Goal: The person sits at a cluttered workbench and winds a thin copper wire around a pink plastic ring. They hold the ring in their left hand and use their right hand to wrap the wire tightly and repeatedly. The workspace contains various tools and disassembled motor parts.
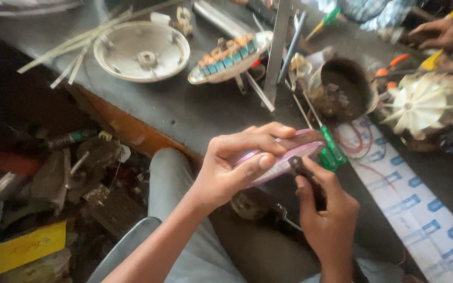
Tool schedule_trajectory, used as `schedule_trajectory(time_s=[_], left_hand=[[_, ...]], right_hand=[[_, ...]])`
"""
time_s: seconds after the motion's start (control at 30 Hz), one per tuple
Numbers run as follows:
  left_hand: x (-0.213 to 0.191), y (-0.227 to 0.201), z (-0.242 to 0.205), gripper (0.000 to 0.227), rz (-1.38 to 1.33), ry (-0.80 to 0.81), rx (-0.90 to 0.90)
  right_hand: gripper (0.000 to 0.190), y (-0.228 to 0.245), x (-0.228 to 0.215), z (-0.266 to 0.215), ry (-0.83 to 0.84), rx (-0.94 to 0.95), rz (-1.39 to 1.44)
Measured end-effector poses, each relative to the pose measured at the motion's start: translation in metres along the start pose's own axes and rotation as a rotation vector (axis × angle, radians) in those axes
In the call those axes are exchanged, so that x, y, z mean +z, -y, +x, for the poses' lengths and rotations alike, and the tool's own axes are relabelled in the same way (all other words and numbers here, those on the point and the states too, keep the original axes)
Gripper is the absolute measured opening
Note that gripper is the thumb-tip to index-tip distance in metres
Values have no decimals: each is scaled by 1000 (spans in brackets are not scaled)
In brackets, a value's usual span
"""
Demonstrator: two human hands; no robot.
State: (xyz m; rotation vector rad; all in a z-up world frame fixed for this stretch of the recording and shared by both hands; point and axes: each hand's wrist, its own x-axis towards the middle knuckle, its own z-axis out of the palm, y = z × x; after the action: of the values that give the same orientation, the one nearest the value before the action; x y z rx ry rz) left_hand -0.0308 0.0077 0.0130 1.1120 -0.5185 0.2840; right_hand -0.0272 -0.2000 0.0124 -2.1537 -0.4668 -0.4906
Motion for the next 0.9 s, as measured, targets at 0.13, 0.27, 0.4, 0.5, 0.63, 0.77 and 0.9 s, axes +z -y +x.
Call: schedule_trajectory(time_s=[0.13, 0.27, 0.4, 0.5, 0.63, 0.77, 0.9], left_hand=[[-5, 7, 4, 29, -18, -20, 19], [-11, 14, 9, 34, 21, -51, 13], [-12, 10, 8, 41, 17, -56, 12], [-13, 3, 7, 45, 55, 46, 101], [-7, 2, -1, 42, 31, 124, 98], [0, 3, -1, 42, 10, 178, 61], [-5, 2, 4, 44, 11, 127, 83]], right_hand=[[30, 1, 1, 1, -14, -39, -10], [31, -1, 3, -1, -60, -154, -59], [31, 0, 5, -5, -73, -122, -111], [28, -1, 7, -7, -95, -223, -87], [25, -5, 11, -14, -132, -263, -13], [26, -5, 11, -11, -165, -305, -60], [26, -2, 12, -13, -167, -303, -69]])
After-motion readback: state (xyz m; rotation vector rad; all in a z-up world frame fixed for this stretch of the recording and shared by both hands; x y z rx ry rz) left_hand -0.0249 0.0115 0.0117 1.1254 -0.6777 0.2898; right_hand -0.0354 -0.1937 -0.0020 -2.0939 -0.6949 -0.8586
